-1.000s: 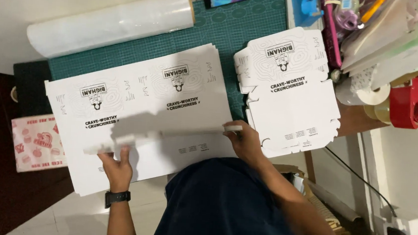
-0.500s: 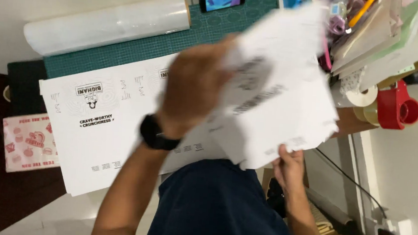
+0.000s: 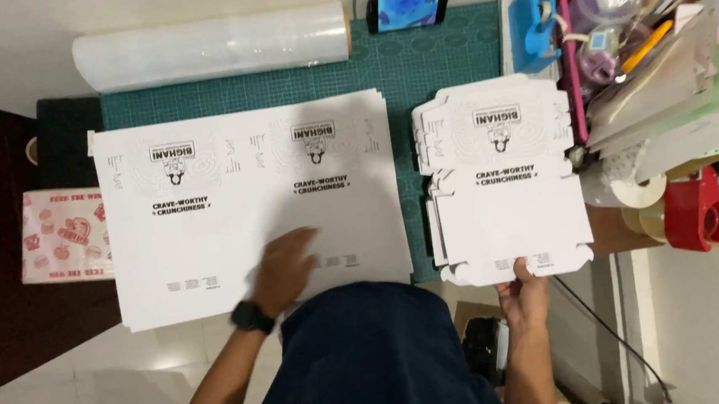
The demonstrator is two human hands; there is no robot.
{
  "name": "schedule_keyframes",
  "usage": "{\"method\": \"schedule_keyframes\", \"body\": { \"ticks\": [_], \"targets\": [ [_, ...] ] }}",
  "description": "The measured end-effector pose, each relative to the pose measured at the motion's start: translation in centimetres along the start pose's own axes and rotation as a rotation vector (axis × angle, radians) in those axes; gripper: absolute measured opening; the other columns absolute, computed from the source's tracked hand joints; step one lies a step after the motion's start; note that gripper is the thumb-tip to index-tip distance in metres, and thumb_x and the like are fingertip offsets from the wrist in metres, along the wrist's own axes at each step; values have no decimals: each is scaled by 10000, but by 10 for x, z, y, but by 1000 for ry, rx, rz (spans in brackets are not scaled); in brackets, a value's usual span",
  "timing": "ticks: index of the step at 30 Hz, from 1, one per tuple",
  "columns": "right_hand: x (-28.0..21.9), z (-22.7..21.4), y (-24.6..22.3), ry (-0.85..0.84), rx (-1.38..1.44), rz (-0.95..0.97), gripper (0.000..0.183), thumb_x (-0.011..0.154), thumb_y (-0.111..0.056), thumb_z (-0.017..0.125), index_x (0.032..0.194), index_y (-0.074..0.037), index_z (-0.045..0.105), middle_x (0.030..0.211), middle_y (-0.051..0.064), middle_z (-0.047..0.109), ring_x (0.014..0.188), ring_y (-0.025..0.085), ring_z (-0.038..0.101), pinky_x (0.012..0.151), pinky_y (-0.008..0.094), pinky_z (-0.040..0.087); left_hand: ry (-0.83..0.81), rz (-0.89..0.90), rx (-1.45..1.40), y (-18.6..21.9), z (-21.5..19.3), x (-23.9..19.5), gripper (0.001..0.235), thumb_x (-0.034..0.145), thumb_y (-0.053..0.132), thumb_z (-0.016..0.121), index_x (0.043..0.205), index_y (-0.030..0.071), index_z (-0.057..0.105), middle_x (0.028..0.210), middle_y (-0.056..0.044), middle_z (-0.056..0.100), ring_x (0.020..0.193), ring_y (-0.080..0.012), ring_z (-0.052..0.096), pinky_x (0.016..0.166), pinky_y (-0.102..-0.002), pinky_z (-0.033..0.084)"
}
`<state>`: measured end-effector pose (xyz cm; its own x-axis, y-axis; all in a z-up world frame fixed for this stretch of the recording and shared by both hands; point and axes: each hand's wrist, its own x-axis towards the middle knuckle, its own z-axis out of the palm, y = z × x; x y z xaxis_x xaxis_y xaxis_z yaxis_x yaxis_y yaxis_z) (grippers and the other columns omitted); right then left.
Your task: The person moves a large cardboard frame and then manually separates pre-cut cardboard templates from a sheet at a workstation.
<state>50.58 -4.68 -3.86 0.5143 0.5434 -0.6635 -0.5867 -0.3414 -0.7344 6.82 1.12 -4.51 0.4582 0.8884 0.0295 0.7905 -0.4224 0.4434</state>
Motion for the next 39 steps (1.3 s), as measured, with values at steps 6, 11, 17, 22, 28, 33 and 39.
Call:
{"method": "schedule_keyframes", "body": {
  "ticks": [6, 11, 17, 22, 28, 33, 39],
  "targets": [
    [5, 0, 10, 25, 67, 30, 538, 908, -136, 680, 1420, -213, 532, 1215, 17, 696, 1020, 207, 684, 703, 365, 632, 133, -631, -142, -47, 4, -147, 476, 1006, 305, 572, 1413, 57, 578, 1414, -159, 618, 1342, -323, 541, 1104, -459, 451],
    [1, 12, 6, 55, 80, 49, 415, 965, -103, 633, 1365, -180, 555, 1182, 41, 720, 971, 208, 705, 644, 334, 638, 173, -927, -233, -43, 23, -176, 500, 953, 146, 635, 1444, 81, 569, 1357, -115, 641, 1238, -281, 595, 1081, -438, 461],
    [-22, 25, -25, 89, -120, 56, 452, 986, -114, 604, 1428, -184, 543, 1290, 11, 682, 1117, 223, 671, 760, 371, 640, 276, -953, -183, -34, 27, -163, 415, 990, 254, 630, 1374, 98, 618, 1235, -71, 648, 1205, -250, 572, 1017, -452, 492],
    [-57, 24, -66, 77, -938, 110, 579, 1074, -544, 548, 966, 9, 681, 830, 202, 735, 686, 282, 695, 694, 386, 617, 642, -865, 36, -57, 30, -178, 357, 937, 87, 751, 1236, -37, 599, 1142, -141, 673, 1244, -387, 570, 1118, -554, 416],
    [-93, 33, -76, -78, -1133, 26, 341, 1106, -336, 538, 1053, -47, 712, 765, 110, 647, 669, 210, 588, 654, 344, 517, 590, -1361, -253, -87, 5, -198, 542, 901, 239, 757, 1274, -17, 460, 1399, -247, 469, 1326, -435, 439, 1120, -539, 334],
    [-92, 73, -5, -575, -1102, -59, 239, 1022, -283, 578, 1119, -123, 727, 840, 53, 720, 690, 148, 676, 680, 273, 584, 397, -1389, -210, -101, -35, -191, 732, 871, 328, 781, 1357, 53, 308, 1322, -134, 339, 1258, -393, 444, 1056, -553, 401],
    [-72, 100, 95, -687, -1418, -318, 441, 953, -350, 685, 1347, -164, 617, 1455, 244, 417, 1292, 415, 482, 1058, 503, 449, 96, -1568, -146, -119, -66, -177, 1297, 634, 516, 838, 1643, 129, 121, 1693, -190, 59, 1554, -349, 131, 1222, -588, 180]
  ]
}}
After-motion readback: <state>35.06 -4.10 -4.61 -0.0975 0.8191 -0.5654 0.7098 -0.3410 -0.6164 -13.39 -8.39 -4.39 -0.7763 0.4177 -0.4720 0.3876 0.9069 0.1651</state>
